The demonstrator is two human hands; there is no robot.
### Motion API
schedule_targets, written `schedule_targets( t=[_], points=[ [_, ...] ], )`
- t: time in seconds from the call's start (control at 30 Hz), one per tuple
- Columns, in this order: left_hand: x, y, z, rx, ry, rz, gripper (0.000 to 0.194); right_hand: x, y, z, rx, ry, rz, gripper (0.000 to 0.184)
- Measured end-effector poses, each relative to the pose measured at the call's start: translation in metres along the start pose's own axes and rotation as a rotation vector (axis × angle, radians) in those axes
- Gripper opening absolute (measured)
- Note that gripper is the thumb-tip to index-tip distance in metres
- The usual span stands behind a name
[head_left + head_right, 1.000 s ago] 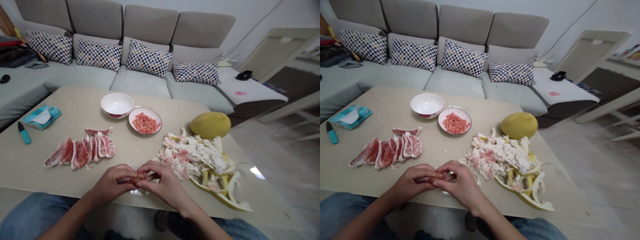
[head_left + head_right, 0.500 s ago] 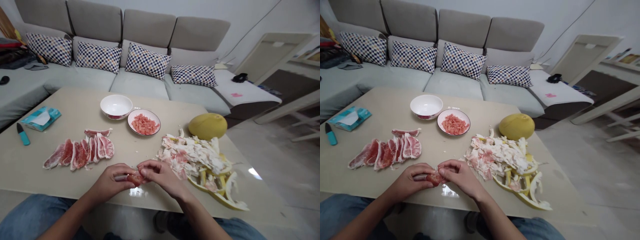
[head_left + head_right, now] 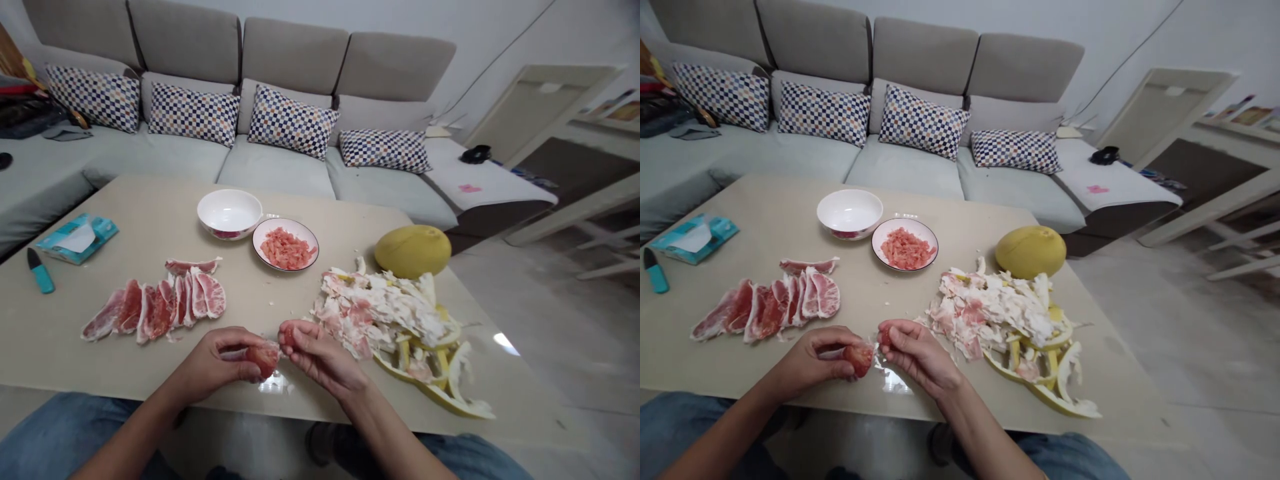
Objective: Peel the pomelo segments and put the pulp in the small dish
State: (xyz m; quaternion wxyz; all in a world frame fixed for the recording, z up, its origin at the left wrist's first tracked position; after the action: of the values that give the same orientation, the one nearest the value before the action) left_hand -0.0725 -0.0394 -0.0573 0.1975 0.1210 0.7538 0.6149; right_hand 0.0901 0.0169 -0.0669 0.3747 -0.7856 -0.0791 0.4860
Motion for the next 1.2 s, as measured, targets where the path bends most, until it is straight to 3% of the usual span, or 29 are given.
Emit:
schedule_targets(
  t=[0.13, 0.33, 0.5, 0.63, 0.7, 0.8, 0.93, 1.07, 1.2],
  points=[
    [0.005, 0.005, -0.002, 0.0, 0.021, 0.06, 0.029, 0.001, -0.007, -0.003, 0.033, 0.027, 0.049, 0.03],
    [0.01, -0.004, 0.006, 0.047, 0.089, 0.25, 0.028, 0.002, -0.012, -0.008, 0.019, 0.05, -0.058, 0.033],
    [0.014, -0.016, 0.013, 0.098, 0.119, 0.577, 0.019, 0.0, -0.017, -0.008, 0.015, 0.03, -0.278, 0.036],
    [0.014, 0.002, 0.008, 0.009, 0.285, 0.725, 0.027, -0.009, -0.029, -0.007, 0.091, 0.085, -0.556, 0.037],
    [0.011, 0.015, 0.008, -0.027, 0.293, 0.618, 0.029, -0.016, -0.037, -0.007, 0.128, 0.128, -0.705, 0.032],
    [0.004, 0.026, 0.016, -0.007, 0.2, 0.285, 0.029, -0.028, -0.046, -0.005, 0.17, 0.143, -0.895, 0.022],
    [0.002, 0.032, 0.028, -0.028, 0.177, 0.068, 0.024, -0.033, -0.052, -0.002, 0.201, 0.13, -0.948, 0.02],
    [0.005, 0.035, 0.039, -0.06, 0.185, 0.006, 0.024, -0.022, -0.059, 0.002, 0.19, 0.132, -0.849, 0.021],
    [0.007, 0.04, 0.055, -0.048, 0.163, -0.135, 0.027, -0.004, -0.066, 0.012, 0.15, 0.069, -0.494, 0.025]
  ],
)
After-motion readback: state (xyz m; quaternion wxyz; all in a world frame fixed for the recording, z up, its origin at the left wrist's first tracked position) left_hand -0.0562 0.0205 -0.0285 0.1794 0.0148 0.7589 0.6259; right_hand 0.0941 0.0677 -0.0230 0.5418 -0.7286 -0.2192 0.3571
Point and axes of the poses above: each hand's wrist, its own z-axis towards the middle knuckle, its own x-axis out of the back of the hand, y = z × x, the point moved 5 cm from there along z, towards the middle knuckle, and after that the axes turned 14 degrees about -y, right-handed, at the moved point
